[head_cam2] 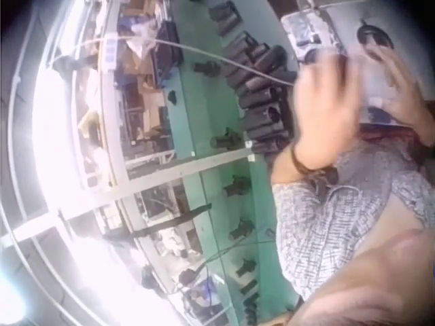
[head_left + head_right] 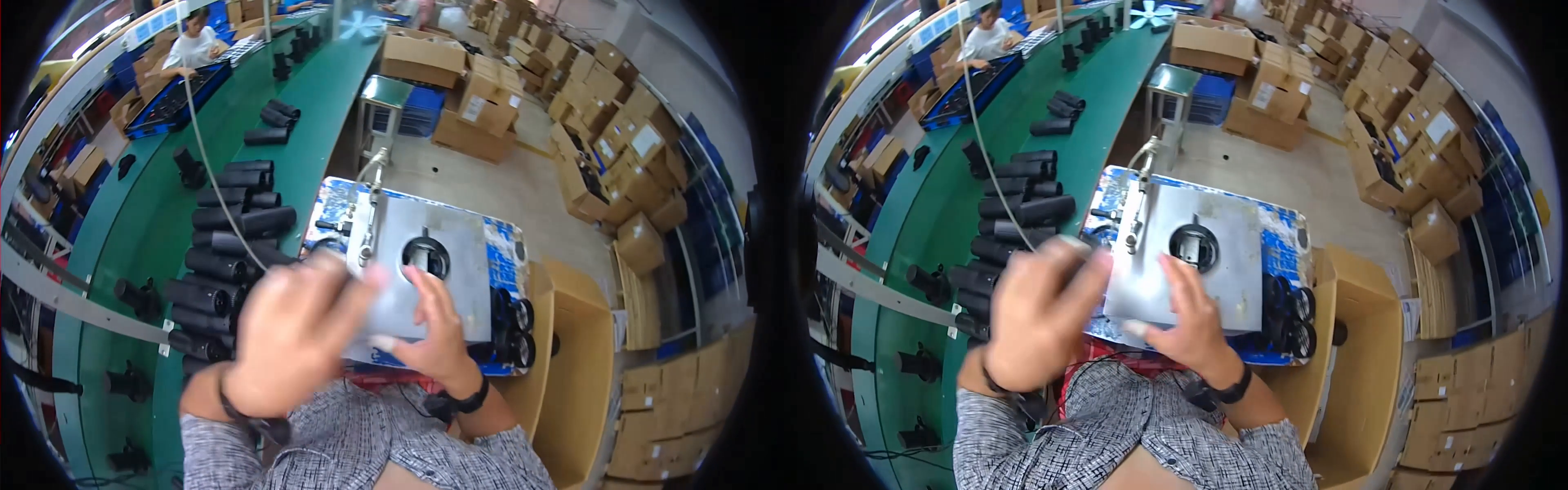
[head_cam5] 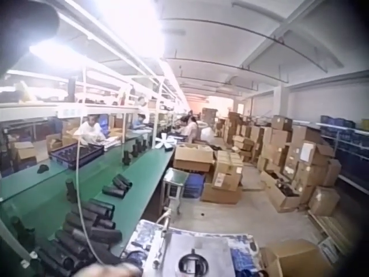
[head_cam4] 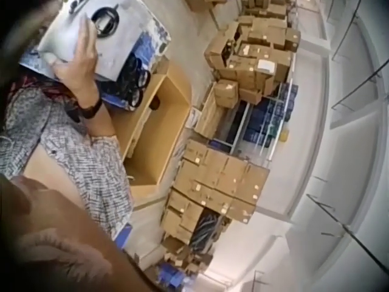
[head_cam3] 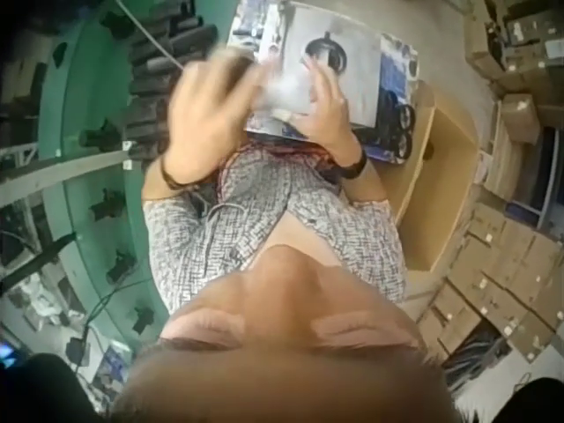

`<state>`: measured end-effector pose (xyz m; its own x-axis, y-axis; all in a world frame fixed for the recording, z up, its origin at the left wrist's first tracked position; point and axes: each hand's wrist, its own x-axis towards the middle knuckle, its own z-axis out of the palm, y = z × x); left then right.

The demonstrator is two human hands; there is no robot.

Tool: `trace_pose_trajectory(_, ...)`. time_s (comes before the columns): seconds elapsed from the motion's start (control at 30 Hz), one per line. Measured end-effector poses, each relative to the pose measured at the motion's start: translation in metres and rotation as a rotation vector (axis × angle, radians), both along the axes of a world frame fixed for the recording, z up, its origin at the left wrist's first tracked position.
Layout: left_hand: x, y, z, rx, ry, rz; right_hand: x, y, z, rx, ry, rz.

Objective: The person packs a tube and base into a box, then retrieves a base and a cylinder to assemble them using a machine. They repeat this assembly process multiple times, placing the finished units onto a conveyor belt.

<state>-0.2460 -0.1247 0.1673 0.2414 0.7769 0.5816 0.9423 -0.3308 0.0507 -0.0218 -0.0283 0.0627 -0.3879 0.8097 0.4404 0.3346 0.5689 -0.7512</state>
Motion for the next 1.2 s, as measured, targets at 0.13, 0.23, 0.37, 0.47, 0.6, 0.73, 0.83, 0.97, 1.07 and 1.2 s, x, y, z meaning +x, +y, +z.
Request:
trace_pose_trajectory(0.13, 0.061, 0.017, -0.035, 0.036, -0.309, -0.251, 0.011, 0.018, -0.001, 0.502, -0.010, 0.024)
trace_pose_trajectory(0.23, 0.060, 0.041, -0.090, -0.071, -0.834, -0.160, 0.031, 0.064, -0.010, 0.156, 0.191, -0.026)
trace_pose_trajectory(0.37, 0.050, 0.056, -0.166, -0.435, -0.977, -0.203, 0.055, 0.114, -0.060, -0.213, 0.482, 0.000)
trace_pose_trajectory(0.47, 0.050, 0.049, -0.178, -0.395, -0.904, -0.152, 0.050, 0.118, -0.068, -0.226, 0.480, 0.038)
trace_pose_trajectory(0.6, 0.041, 0.054, -0.182, -0.408, -0.858, -0.164, 0.043, 0.118, -0.061, -0.151, 0.048, -0.135)
trace_pose_trajectory(0.73, 0.040, 0.057, -0.183, -0.399, -0.880, -0.176, 0.030, 0.114, -0.038, 0.112, -0.135, -0.263)
trace_pose_trajectory(0.83, 0.041, 0.054, -0.184, -0.409, -0.875, -0.173, 0.023, 0.109, -0.029, 0.029, -0.255, -0.384)
trace_pose_trajectory(0.97, 0.041, 0.054, -0.181, -0.415, -0.871, -0.174, 0.015, 0.107, -0.036, -0.084, -0.286, -0.376)
trace_pose_trajectory(1.07, 0.041, 0.054, -0.182, -0.415, -0.866, -0.180, 0.016, 0.109, -0.044, -0.052, -0.277, -0.367)
trace_pose_trajectory(1.2, 0.041, 0.054, -0.183, -0.415, -0.854, -0.189, 0.035, 0.132, -0.060, -0.009, -0.254, -0.200)
